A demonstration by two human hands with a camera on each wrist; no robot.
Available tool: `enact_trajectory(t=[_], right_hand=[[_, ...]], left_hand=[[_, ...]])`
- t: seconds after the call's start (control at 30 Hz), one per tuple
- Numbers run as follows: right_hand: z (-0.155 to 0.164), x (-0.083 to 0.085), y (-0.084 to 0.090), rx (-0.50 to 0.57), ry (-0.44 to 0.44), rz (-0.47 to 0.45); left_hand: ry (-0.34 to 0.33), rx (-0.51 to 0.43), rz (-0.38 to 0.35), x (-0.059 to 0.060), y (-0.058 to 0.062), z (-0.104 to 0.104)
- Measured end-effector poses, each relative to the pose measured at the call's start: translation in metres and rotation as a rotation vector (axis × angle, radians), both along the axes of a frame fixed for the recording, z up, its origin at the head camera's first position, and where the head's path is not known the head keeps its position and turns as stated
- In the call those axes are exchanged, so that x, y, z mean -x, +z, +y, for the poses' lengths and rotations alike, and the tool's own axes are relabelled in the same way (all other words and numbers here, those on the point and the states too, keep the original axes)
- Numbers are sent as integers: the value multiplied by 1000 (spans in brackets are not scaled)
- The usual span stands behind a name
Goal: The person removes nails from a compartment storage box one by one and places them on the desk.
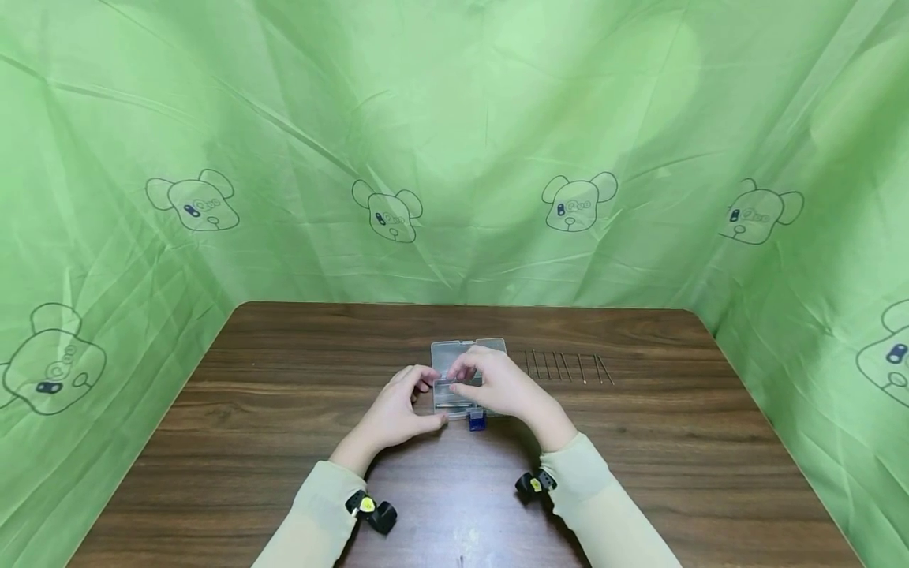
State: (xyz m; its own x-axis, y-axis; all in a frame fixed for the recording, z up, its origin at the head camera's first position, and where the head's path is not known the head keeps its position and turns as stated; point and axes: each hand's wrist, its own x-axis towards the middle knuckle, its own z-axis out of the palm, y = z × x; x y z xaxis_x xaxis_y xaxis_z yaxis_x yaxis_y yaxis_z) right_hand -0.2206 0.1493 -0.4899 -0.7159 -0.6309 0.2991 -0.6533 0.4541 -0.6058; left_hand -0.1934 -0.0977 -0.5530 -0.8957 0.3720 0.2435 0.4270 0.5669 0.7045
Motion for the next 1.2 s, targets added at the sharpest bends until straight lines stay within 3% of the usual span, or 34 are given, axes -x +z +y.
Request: enact_trajectory(t=[0.37, 0.67, 0.9, 1.2], right_hand=[[-5, 6, -21, -90, -24, -18], [-8, 3, -21, -76, 4, 11], [-18, -6, -18, -192, -54, 132], [-19, -10, -15, -237, -43, 149]], left_hand=[[-6, -4, -3, 0, 1, 0], [-2, -9, -1, 1, 0, 0], [-2, -14, 6, 1, 0, 0], [-1, -9, -1, 1, 0, 1]])
